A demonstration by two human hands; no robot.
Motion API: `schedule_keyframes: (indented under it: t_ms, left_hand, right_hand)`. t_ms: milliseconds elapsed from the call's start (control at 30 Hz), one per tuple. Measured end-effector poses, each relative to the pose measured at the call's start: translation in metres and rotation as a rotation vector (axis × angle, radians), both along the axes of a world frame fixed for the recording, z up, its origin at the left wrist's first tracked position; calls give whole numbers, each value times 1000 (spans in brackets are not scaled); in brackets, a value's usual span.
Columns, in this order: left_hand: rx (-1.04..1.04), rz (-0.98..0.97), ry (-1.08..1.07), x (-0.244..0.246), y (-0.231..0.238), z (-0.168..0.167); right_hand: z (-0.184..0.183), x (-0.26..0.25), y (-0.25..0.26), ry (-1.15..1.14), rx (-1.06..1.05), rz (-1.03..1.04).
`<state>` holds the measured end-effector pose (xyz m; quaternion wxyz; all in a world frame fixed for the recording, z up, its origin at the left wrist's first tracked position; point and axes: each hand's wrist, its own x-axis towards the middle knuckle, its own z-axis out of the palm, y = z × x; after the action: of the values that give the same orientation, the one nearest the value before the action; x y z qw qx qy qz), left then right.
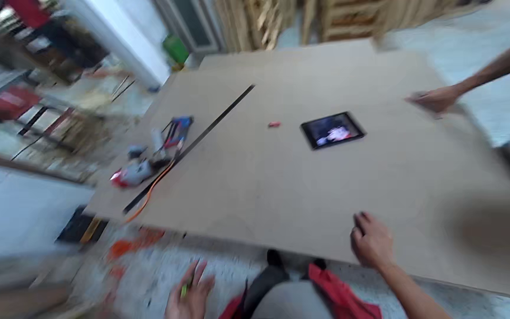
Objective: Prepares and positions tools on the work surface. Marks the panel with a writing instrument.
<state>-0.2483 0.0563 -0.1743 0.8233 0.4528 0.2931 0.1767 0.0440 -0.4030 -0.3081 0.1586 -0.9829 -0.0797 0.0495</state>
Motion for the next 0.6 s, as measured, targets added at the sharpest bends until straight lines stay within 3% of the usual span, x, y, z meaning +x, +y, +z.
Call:
schedule_keyframes:
  t_ms: [133, 333, 467, 600]
  left_hand:
    - [15, 129, 32, 24, 29, -2]
    - [78, 38, 148, 46, 60, -20]
    - [111, -65, 236, 66, 80, -41]
    - [173, -143, 314, 102, 93, -72]
  right_hand:
    - [0, 0, 1, 8, 16, 26]
    - [12, -11, 7, -13, -44, -17]
    - [26, -48, 29, -112, -35, -17]
    - [25, -92, 49, -31, 92, -18]
